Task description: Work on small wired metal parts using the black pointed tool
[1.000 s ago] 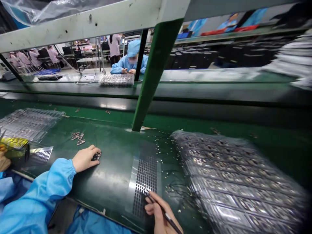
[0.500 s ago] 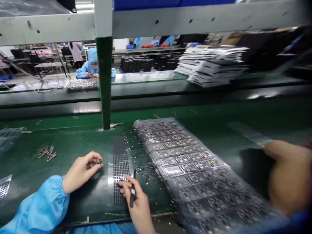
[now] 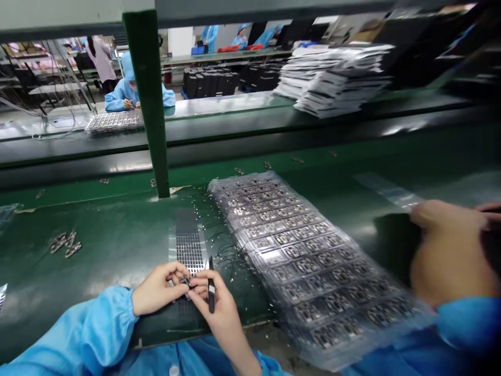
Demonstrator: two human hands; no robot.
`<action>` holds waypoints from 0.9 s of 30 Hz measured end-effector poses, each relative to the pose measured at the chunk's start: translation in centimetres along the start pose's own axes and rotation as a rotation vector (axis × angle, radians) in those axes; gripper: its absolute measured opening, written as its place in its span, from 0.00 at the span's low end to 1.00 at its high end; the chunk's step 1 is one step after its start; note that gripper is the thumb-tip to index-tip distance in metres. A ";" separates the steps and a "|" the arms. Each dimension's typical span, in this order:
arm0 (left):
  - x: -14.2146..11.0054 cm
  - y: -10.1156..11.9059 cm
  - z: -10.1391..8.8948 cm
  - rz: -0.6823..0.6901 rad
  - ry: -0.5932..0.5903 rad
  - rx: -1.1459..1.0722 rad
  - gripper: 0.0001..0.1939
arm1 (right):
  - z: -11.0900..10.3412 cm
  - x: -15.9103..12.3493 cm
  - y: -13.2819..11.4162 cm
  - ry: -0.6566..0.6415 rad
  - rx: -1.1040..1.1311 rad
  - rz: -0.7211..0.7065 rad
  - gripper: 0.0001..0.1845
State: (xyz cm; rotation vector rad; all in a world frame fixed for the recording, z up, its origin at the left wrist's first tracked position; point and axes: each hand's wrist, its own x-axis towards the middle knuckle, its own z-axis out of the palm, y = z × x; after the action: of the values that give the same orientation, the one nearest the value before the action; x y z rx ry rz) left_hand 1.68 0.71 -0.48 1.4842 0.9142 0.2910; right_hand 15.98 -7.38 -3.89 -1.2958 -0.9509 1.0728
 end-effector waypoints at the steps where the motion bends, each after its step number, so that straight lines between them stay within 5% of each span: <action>1: 0.0 0.2 -0.1 0.001 0.005 0.028 0.12 | 0.0 0.0 -0.1 -0.021 -0.002 0.009 0.13; 6: 0.0 0.0 -0.5 0.086 0.113 0.054 0.10 | 0.5 0.0 -0.6 -0.121 -0.058 0.016 0.12; 10: 0.2 -0.7 -0.9 0.100 0.178 0.006 0.09 | 0.9 -0.1 -0.4 -0.060 -0.047 0.035 0.13; 27: -0.2 -0.7 -0.9 0.091 0.174 -0.004 0.07 | 1.2 -0.4 -0.6 0.020 -0.061 0.031 0.13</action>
State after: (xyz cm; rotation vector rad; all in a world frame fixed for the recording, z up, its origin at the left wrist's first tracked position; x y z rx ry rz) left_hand 0.67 1.13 -0.87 1.5164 0.9844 0.4943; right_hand 14.81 -7.42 -3.23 -1.3731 -0.9578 1.0592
